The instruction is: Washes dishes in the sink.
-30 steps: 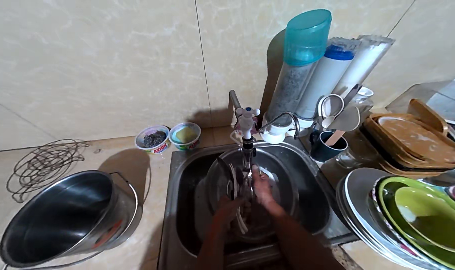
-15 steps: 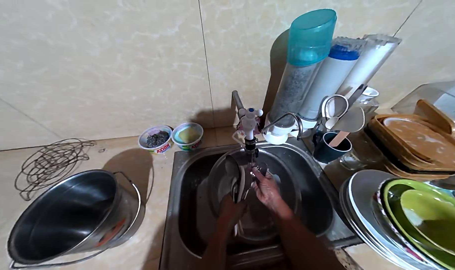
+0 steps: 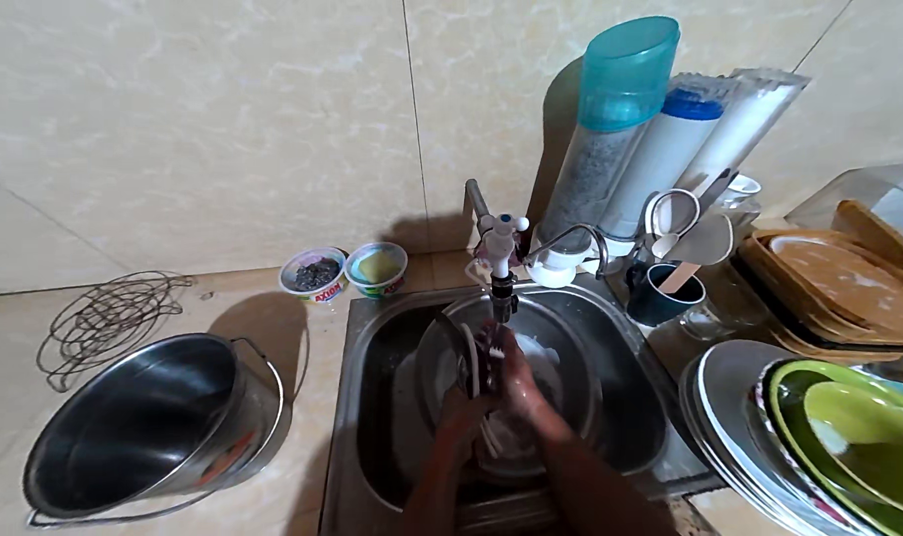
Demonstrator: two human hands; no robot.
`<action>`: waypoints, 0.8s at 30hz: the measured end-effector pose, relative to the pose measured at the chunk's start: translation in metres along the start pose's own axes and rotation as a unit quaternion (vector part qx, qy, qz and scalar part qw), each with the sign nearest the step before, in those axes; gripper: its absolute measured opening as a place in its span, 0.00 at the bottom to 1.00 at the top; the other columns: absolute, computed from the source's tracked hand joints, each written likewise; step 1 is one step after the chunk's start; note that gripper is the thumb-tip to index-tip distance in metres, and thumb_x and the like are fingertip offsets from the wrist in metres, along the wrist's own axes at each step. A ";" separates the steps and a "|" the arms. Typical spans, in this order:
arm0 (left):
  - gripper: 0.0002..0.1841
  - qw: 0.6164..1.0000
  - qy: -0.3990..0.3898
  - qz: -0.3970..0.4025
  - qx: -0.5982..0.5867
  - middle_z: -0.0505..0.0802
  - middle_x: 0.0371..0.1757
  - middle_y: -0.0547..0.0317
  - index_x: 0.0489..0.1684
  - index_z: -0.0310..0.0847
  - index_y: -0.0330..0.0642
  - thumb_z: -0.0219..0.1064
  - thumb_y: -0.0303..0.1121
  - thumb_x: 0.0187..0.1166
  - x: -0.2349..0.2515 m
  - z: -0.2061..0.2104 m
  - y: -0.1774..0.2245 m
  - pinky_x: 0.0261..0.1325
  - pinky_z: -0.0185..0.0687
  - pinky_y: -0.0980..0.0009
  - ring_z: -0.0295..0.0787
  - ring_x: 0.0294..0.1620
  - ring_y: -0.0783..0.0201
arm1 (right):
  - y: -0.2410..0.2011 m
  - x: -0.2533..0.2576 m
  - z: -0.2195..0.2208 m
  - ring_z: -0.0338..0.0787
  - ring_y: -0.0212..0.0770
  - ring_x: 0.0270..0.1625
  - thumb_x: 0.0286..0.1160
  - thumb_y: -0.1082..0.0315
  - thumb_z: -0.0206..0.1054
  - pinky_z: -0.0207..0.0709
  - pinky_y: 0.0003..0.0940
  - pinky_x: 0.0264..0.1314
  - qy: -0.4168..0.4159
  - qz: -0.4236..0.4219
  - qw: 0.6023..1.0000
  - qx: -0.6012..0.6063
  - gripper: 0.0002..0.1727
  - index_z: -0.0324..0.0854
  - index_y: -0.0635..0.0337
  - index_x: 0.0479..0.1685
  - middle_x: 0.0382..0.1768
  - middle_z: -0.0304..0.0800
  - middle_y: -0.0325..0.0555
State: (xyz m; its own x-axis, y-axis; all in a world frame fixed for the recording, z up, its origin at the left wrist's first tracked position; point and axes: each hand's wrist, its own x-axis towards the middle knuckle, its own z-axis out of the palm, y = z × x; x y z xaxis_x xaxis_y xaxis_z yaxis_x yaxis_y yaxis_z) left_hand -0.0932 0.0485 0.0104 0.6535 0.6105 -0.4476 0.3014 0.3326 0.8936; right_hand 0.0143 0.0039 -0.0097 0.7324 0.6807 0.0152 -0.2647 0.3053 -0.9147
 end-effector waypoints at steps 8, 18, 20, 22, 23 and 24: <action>0.08 0.988 0.064 0.112 -0.082 0.86 0.24 0.58 0.51 0.76 0.29 0.66 0.24 0.82 0.000 -0.004 0.006 0.24 0.81 0.76 0.81 0.18 0.71 | 0.027 0.019 -0.045 0.66 0.68 0.86 0.82 0.47 0.66 0.61 0.64 0.85 -0.042 0.225 0.765 -0.601 0.39 0.66 0.65 0.85 0.84 0.65 0.70; 0.11 0.983 0.132 0.120 -0.047 0.82 0.22 0.59 0.48 0.77 0.28 0.73 0.25 0.77 0.004 -0.005 0.006 0.25 0.80 0.75 0.78 0.17 0.71 | 0.044 0.011 -0.035 0.80 0.66 0.74 0.80 0.58 0.70 0.68 0.66 0.78 -0.315 0.250 0.686 -0.607 0.26 0.80 0.67 0.69 0.68 0.82 0.69; 0.12 0.984 0.131 0.115 -0.042 0.82 0.22 0.59 0.49 0.77 0.28 0.73 0.26 0.77 0.005 -0.005 0.006 0.25 0.80 0.74 0.78 0.17 0.70 | 0.048 0.012 -0.040 0.81 0.66 0.73 0.83 0.60 0.65 0.68 0.65 0.78 -0.306 0.239 0.700 -0.599 0.22 0.82 0.69 0.67 0.67 0.83 0.69; 0.11 0.984 0.125 0.113 -0.050 0.81 0.21 0.59 0.49 0.76 0.28 0.72 0.25 0.78 0.004 -0.005 0.007 0.24 0.80 0.74 0.77 0.16 0.70 | 0.044 0.014 -0.040 0.79 0.65 0.76 0.87 0.62 0.60 0.67 0.61 0.81 -0.273 0.248 0.723 -0.585 0.22 0.80 0.71 0.68 0.70 0.81 0.70; 0.10 0.984 0.124 0.111 -0.056 0.81 0.20 0.60 0.48 0.76 0.29 0.71 0.25 0.78 0.003 -0.004 0.008 0.23 0.79 0.74 0.77 0.15 0.70 | 0.041 0.015 -0.040 0.79 0.63 0.76 0.88 0.64 0.60 0.67 0.58 0.81 -0.242 0.249 0.752 -0.561 0.21 0.79 0.72 0.68 0.70 0.81 0.70; 0.09 0.984 0.125 0.108 -0.063 0.81 0.19 0.60 0.46 0.76 0.29 0.70 0.24 0.79 0.003 -0.005 0.010 0.22 0.79 0.74 0.77 0.15 0.70 | 0.037 0.016 -0.040 0.81 0.61 0.74 0.87 0.67 0.61 0.68 0.55 0.80 -0.204 0.244 0.790 -0.524 0.20 0.79 0.74 0.67 0.69 0.81 0.70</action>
State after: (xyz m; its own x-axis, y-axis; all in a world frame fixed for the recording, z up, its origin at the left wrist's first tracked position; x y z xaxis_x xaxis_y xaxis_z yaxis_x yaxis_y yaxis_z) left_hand -0.0919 0.0567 0.0176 0.4967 0.8294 -0.2557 0.0744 0.2528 0.9646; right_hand 0.0414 -0.0008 -0.0598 0.3836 0.7702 -0.5096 0.3672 -0.6335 -0.6810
